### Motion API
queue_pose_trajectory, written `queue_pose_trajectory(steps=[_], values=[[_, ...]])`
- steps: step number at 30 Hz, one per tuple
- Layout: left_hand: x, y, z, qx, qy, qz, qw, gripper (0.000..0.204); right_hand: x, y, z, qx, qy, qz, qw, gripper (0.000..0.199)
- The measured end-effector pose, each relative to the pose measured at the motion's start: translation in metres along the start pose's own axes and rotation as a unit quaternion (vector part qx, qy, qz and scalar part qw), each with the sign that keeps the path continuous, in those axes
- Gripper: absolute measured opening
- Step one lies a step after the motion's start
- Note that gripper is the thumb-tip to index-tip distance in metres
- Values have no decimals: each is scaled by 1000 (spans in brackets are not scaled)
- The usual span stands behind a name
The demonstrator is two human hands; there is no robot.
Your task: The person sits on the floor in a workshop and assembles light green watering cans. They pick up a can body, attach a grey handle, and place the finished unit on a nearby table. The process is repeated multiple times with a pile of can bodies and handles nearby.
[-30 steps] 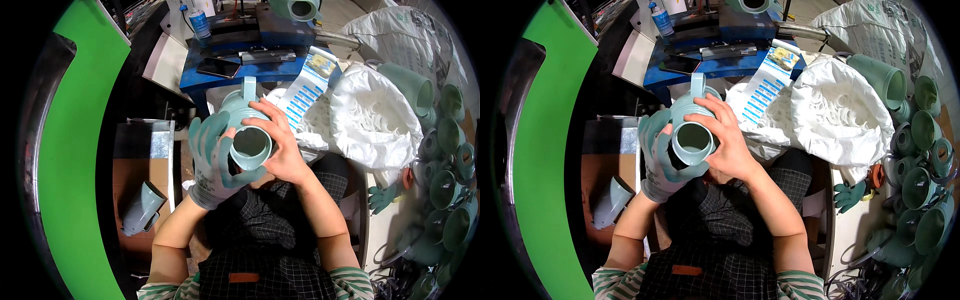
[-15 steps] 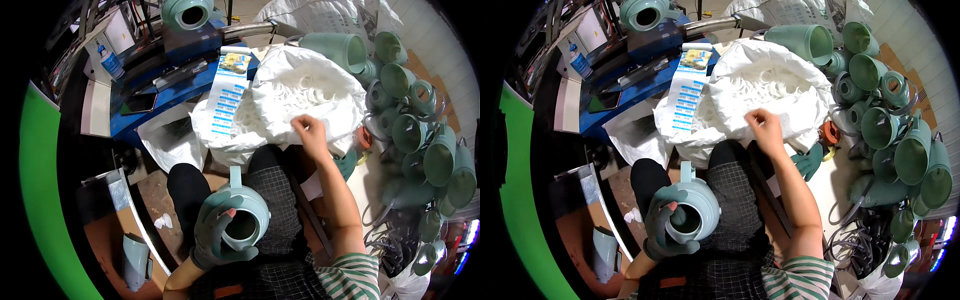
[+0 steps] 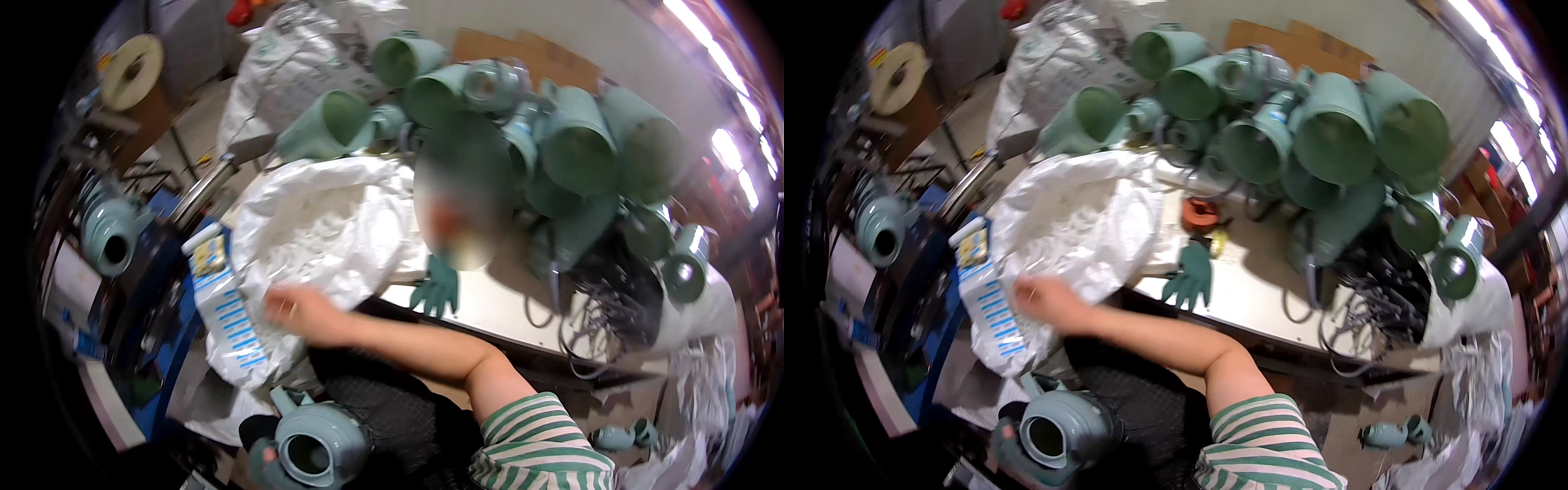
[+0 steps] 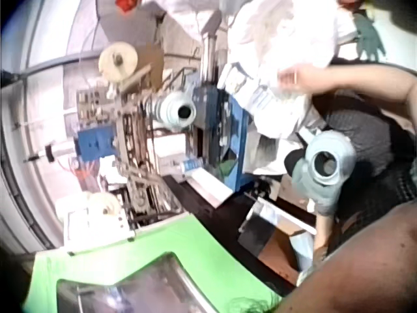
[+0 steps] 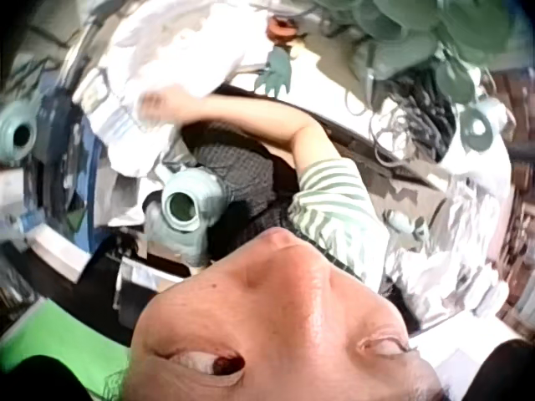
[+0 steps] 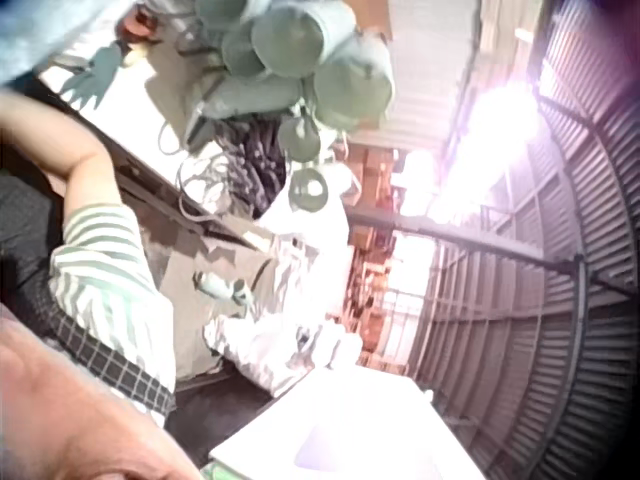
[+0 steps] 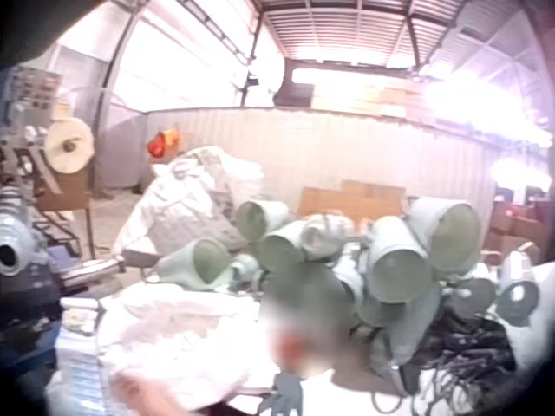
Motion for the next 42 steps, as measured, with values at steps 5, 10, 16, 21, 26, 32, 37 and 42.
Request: queue_pose_trajectory(steps=[5,10,16,21,26,32,37,42], values=[[-6,14,12,70,-83,129,986,75,114,5,-102,41,362,-85,927,24],[-2,20,16,49,-121,79,988,41,108,-21,-124,-64,444,-95,889,36],[27,22,-7,93,-131,104,982,31,123,-10,-143,72,431,-143,888,54],[-25,16,16,34,-92,215,972,50,117,-27,-152,65,384,-140,910,54],[19,50,-44,93,65,184,976,65,120,-59,-152,76,407,-78,907,28],[-18,55,40,203,32,277,939,27,134,-48,-154,118,419,-212,875,15],[-4,54,25,254,12,212,944,15,138,-48,-161,132,446,-155,872,18],[2,51,24,294,35,219,930,16,129,-39,-145,223,394,-79,888,24]])
Point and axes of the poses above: each hand's wrist, its own z-axis towards the middle knuckle, its own y-axis out of the back of the hand, x = y × z, the point moved 3 cm from there along z, towards the middle knuckle, and after that the axes turned 13 degrees about -z, right-handed, at the moved point
